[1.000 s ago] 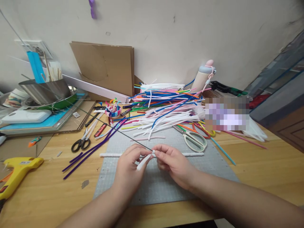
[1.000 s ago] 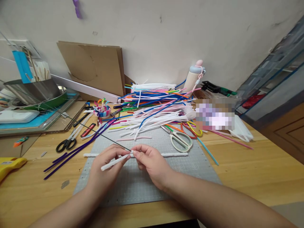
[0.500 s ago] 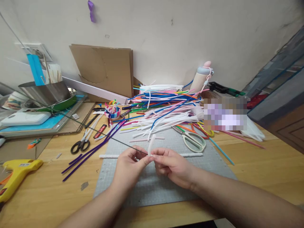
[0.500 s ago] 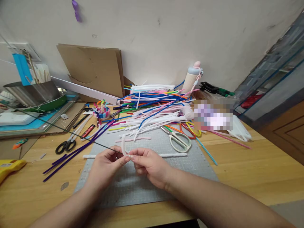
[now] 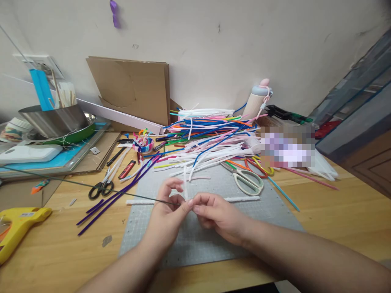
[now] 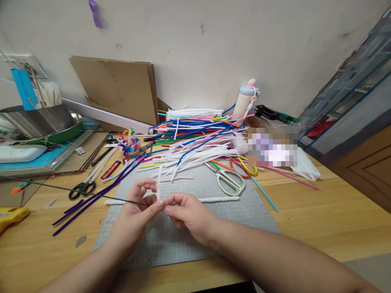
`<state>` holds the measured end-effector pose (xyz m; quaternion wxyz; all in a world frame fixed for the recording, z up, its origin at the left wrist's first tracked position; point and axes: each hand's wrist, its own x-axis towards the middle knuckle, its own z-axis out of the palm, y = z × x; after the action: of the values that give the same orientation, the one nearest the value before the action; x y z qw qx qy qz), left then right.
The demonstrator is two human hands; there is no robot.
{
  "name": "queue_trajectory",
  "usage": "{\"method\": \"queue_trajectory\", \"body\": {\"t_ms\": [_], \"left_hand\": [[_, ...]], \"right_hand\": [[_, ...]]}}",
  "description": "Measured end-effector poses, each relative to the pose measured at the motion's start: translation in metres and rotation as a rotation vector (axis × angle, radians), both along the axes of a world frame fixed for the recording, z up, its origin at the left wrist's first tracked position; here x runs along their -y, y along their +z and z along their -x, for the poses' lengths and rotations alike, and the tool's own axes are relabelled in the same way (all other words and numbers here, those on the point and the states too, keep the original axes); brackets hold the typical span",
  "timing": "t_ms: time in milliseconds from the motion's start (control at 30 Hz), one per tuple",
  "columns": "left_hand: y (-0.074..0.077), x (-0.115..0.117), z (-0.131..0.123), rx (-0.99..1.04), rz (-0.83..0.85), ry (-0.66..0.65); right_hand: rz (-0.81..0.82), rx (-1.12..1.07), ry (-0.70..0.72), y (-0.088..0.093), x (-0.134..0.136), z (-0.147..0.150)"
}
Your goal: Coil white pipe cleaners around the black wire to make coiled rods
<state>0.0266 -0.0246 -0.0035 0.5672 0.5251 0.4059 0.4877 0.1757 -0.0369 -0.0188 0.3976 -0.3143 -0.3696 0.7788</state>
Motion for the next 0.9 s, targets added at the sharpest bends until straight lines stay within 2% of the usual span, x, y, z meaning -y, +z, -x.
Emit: {"method": "queue_trajectory", "body": {"t_ms": [100,300,467,567,767,900], "left_hand": [[0.000,-0.001,0.003,-0.221,-0.118,-0.009],[0.005,-0.001,0.007,-0.443,-0.303,0.078],[0.011,0.001,0.007,-0.602,-0.251,0.101],[0.012,0.003,0.006,-0.602,-0.187,0.119],[0.011,0.004,0.006,-0.486,0.040,0.065],[0.011,0.001,0.007,-0.307,0.104,-0.012]], "right_hand": [[0.063,-0.079,0.022,0.002,-0.001,-0.002],[0.084,-0.212,-0.003,0.004,-0.003,-0.004],[0.024,-0.116,-0.102,0.003,-0.003,-0.002],[-0.029,-0.041,-0.141,0.003,-0.001,-0.001],[-0.147,0.131,-0.167,0.000,0.001,0.000],[-0.109,0.078,-0.210,-0.001,-0.002,-0.001]]}}
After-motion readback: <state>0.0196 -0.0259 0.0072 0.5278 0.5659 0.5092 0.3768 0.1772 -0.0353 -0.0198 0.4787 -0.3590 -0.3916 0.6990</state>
